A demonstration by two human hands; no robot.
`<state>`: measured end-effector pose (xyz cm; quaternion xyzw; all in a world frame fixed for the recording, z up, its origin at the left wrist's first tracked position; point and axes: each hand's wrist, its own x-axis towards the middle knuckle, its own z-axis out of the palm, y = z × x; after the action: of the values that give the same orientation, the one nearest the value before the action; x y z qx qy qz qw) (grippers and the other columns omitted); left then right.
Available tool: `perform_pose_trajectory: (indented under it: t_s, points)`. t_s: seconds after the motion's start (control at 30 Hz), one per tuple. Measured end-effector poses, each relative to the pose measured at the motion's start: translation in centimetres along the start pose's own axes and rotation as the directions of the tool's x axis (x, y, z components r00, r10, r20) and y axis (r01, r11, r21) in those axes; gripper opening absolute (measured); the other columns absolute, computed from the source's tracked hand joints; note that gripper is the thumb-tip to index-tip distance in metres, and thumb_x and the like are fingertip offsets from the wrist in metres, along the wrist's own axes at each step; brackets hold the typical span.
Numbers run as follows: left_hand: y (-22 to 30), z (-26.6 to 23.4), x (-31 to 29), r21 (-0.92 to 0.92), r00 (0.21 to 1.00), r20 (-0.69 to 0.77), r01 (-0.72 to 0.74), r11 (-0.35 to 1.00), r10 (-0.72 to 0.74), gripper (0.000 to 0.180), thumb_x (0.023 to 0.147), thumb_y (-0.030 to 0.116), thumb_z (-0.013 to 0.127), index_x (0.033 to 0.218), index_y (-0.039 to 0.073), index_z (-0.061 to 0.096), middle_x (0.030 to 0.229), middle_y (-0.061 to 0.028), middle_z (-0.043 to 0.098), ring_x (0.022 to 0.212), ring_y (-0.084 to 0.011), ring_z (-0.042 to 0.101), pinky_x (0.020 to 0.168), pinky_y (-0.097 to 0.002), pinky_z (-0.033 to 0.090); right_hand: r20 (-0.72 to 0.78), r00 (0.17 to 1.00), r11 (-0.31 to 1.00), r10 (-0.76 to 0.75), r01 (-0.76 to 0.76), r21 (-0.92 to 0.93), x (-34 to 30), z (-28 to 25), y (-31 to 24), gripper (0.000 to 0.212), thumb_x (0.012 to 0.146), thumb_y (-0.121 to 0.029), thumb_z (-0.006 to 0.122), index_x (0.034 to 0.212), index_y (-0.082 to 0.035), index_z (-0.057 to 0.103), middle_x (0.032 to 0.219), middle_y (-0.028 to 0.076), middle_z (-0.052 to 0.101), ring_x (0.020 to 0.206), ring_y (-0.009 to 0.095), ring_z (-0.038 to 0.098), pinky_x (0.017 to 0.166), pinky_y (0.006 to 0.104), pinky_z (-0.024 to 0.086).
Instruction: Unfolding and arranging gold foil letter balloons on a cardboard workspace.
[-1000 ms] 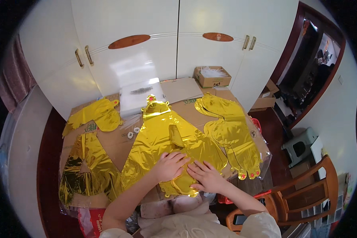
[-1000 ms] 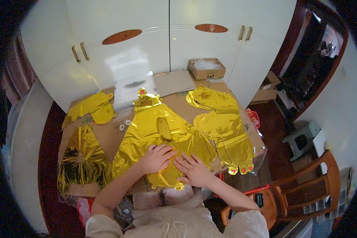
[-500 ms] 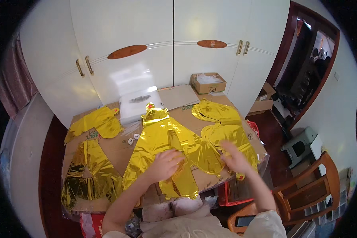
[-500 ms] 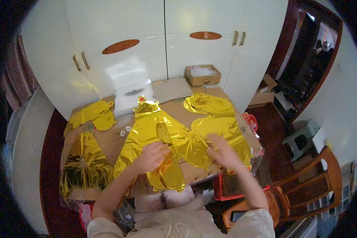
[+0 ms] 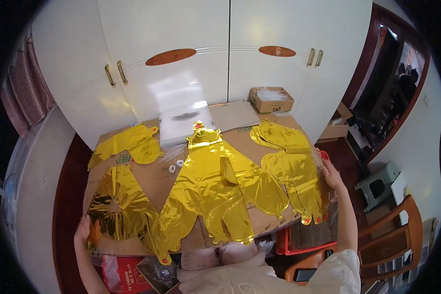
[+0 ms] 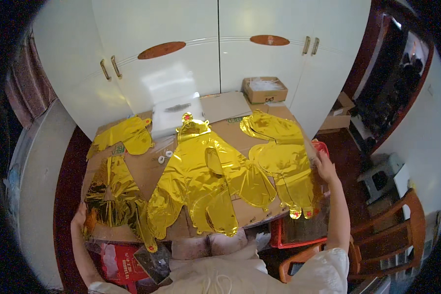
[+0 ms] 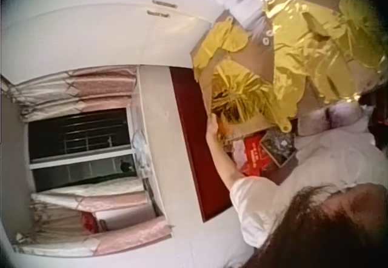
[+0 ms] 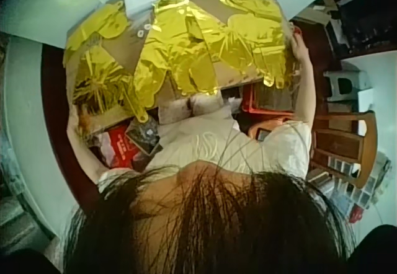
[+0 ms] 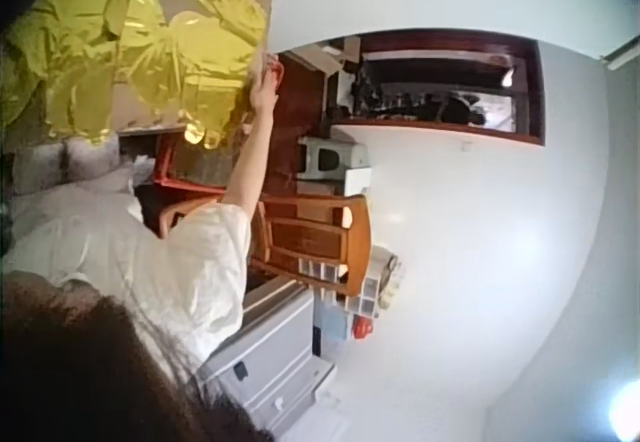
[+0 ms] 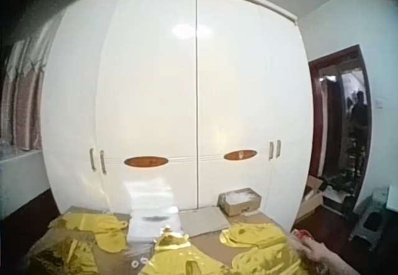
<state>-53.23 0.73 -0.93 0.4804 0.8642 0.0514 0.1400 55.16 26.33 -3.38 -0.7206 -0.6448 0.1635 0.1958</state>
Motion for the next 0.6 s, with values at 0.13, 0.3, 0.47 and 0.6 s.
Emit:
perform_pose_trajectory:
  t_s: [0.13,0.3,0.47,0.6]
  points:
    - [9.7,1.5,-0.2,-0.088,0.987,-0.041,0.151,0.985,-0.155,0.078,0.098,0.061,0.023,0.153,0.007,0.014,0.159,-0.0191,0.011,0.147,-0.0384,0.009,0.117,-0.0505,0.012,0.005,0.997,0.988,0.082,-0.08,-0.134,-3.1,-2.6,0.9,0.07,0.097,-0.049,0.043,0.152,-0.012,0.023,0.156,0.011,0.028,0.143,0.032,0.027,0.114,0.0554,0.018]
    - [11.1,0.4,-1.9,-0.067,0.982,-0.11,0.144,0.987,-0.15,0.08,0.097,0.063,0.024,0.154,0.007,0.014,0.161,-0.0147,0.01,0.148,-0.0358,0.007,0.115,-0.0587,0.009,-0.024,0.987,0.976,0.158,-0.16,-0.151,-3.8,-3.3,-3.7,0.071,0.097,-0.05,0.043,0.153,-0.011,0.021,0.158,0.013,0.023,0.144,0.032,0.025,0.114,0.0578,0.018]
    - [13.9,-0.7,-3.1,0.026,0.983,-0.116,0.149,0.988,-0.145,0.078,0.097,0.063,0.026,0.153,0.008,0.02,0.16,-0.0137,0.011,0.148,-0.0337,0.006,0.114,-0.0603,0.008,-0.09,0.987,0.941,0.13,-0.151,-0.304,-4.4,-3.3,-4.1,0.069,0.096,-0.044,0.048,0.15,-0.008,0.026,0.155,0.017,0.026,0.142,0.035,0.028,0.113,0.0551,0.022]
    - [20.5,-2.5,-6.0,-0.056,0.887,-0.406,-0.265,0.962,0.221,0.057,0.093,0.038,0.057,0.135,0.0,0.048,0.14,-0.021,0.046,0.13,-0.0394,0.041,0.108,-0.0479,0.032,-0.132,0.924,0.89,-0.358,0.296,-0.346,-5.1,-3.5,-13.0,0.061,0.091,-0.026,0.061,0.143,-0.004,0.036,0.145,0.019,0.04,0.134,0.039,0.036,0.112,0.0491,0.028]
